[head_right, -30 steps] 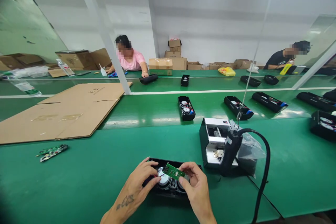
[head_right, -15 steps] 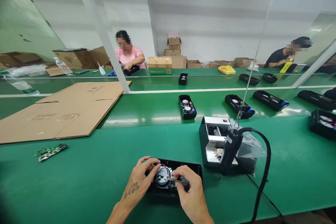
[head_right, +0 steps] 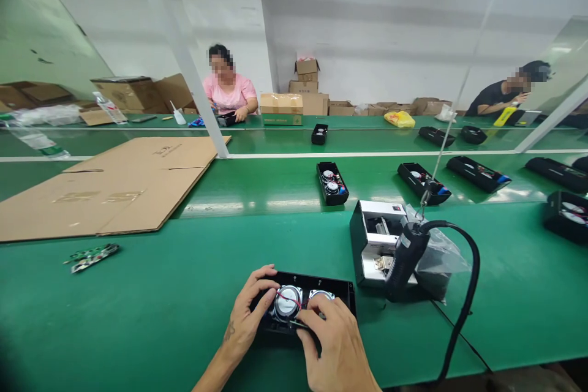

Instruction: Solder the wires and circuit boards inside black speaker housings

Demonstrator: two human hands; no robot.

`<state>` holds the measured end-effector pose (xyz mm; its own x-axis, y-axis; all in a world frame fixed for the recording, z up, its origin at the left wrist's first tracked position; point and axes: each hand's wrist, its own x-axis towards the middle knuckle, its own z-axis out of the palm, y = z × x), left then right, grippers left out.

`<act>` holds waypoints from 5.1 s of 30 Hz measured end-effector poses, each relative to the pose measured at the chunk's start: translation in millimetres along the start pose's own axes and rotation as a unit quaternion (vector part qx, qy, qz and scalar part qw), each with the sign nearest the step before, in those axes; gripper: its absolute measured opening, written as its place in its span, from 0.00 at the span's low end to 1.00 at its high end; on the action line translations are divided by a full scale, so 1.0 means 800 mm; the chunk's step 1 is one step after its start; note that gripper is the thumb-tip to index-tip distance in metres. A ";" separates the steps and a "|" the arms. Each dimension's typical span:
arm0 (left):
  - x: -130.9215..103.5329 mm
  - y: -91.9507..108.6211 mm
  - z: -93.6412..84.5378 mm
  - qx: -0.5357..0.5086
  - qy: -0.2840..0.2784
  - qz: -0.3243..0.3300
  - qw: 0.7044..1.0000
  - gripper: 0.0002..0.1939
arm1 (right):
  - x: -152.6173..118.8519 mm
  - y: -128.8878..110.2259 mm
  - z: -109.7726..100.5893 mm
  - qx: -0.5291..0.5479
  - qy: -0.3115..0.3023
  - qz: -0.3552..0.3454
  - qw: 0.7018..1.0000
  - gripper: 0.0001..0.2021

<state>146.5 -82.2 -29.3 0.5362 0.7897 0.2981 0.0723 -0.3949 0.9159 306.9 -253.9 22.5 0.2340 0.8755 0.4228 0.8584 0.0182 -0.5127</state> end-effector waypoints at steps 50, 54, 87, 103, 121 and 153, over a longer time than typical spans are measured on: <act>0.055 0.069 -0.024 0.126 -0.364 -0.022 0.923 0.12 | 0.069 -0.005 -0.026 -0.004 -0.303 0.069 0.950 0.20; 0.093 0.069 -0.027 0.101 -0.391 -0.056 0.913 0.12 | 0.108 0.000 -0.035 0.008 -0.340 0.074 0.937 0.17; 0.120 0.061 -0.026 0.087 -0.463 -0.126 0.873 0.16 | 0.136 0.013 -0.024 0.048 -0.375 0.100 0.920 0.09; 0.131 0.062 -0.022 0.083 -0.476 -0.121 0.867 0.17 | 0.144 0.015 -0.014 0.032 -0.363 0.104 0.925 0.10; 0.135 0.067 -0.023 0.140 -0.503 -0.084 0.849 0.20 | 0.154 0.036 -0.024 0.096 -0.413 0.068 0.903 0.11; 0.124 0.067 -0.019 0.156 -0.499 -0.070 0.849 0.23 | 0.196 0.058 -0.027 0.146 -0.523 -0.002 0.840 0.17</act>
<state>190.7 -17.7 53.9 0.9390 0.1080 -0.3265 0.3290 -0.5582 0.7617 393.3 -126.0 80.9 -0.4285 0.8182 -0.3833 0.6736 0.0065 -0.7391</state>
